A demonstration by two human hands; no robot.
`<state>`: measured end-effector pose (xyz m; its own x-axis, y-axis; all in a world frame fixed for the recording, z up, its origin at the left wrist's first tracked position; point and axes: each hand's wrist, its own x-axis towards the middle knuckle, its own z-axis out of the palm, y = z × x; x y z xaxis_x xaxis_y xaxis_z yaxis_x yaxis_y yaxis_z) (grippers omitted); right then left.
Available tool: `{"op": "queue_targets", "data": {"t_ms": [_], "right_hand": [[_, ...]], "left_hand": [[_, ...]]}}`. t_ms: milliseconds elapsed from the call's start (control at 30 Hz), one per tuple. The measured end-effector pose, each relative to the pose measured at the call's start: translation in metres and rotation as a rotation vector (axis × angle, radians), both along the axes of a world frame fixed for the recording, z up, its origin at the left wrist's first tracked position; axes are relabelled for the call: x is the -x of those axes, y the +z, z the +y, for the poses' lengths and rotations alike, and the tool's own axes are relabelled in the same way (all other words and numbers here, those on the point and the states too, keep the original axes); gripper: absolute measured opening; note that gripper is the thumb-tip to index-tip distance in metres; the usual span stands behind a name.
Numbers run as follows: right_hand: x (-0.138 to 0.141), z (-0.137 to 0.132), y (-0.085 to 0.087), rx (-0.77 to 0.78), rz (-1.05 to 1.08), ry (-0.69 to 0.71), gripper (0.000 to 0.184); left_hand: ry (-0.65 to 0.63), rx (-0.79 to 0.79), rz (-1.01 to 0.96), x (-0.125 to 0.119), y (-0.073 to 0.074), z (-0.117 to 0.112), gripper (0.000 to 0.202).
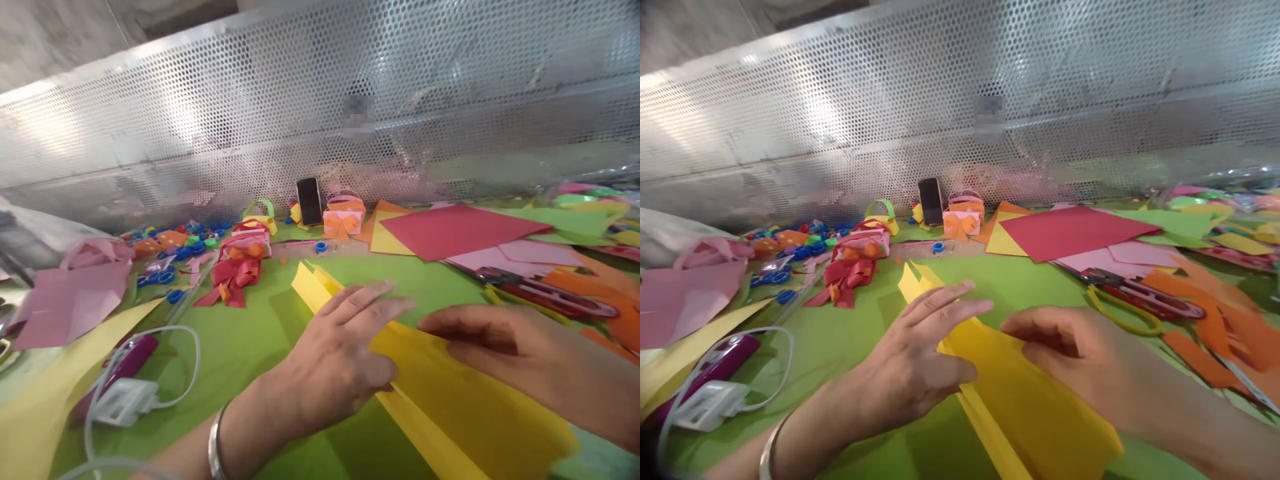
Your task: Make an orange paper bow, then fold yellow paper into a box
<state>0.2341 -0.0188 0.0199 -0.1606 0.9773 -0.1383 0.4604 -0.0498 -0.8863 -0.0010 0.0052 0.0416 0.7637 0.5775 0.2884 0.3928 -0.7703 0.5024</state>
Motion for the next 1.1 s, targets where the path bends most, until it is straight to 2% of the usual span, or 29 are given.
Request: {"op": "queue_targets", "data": {"t_ms": [67,133,233,333,400,500,567,667,733,867,1000,1100], "right_hand": [[0.001,-0.01,0.0,0.044,0.024,0.114,0.039],[-0.001,-0.016,0.0,0.074,0.029,0.16,0.038],[-0.009,-0.012,0.003,-0.003,0.008,0.049,0.048],[-0.02,0.003,0.007,-0.194,0.091,-0.131,0.055],[-0.023,0.013,0.007,-0.236,0.219,-0.121,0.06],[-0.015,0.018,0.003,-0.095,0.301,0.019,0.079],[-0.003,0.016,0.001,-0.011,0.269,0.071,0.075],[0.012,0.011,0.0,0.047,0.287,0.082,0.038],[0.015,0.011,0.0,0.069,0.339,0.062,0.028],[0.006,0.017,-0.005,0.072,0.344,-0.022,0.033],[0.001,0.021,-0.012,0.12,0.315,-0.015,0.037],[0.001,0.021,-0.02,0.08,0.186,-0.083,0.035]], "left_hand": [[0.006,0.005,0.003,-0.002,0.003,-0.002,0.02],[0.002,0.006,0.037,-0.002,0.004,-0.003,0.02],[0.056,-0.102,0.078,0.001,0.004,0.0,0.021],[0.216,-0.314,0.055,0.008,0.003,0.007,0.02],[0.316,-0.43,0.026,0.013,0.004,0.012,0.023],[0.356,-0.508,0.026,0.02,0.007,0.016,0.026],[0.34,-0.501,0.064,0.021,0.009,0.016,0.025],[0.381,-0.44,0.1,0.021,0.012,0.013,0.019],[0.436,-0.366,0.091,0.022,0.014,0.012,0.027],[0.507,-0.081,0.125,0.031,0.02,0.018,0.068],[0.57,0.239,0.288,0.04,0.024,0.033,0.071],[0.562,0.354,0.342,0.041,0.021,0.041,0.071]]}}
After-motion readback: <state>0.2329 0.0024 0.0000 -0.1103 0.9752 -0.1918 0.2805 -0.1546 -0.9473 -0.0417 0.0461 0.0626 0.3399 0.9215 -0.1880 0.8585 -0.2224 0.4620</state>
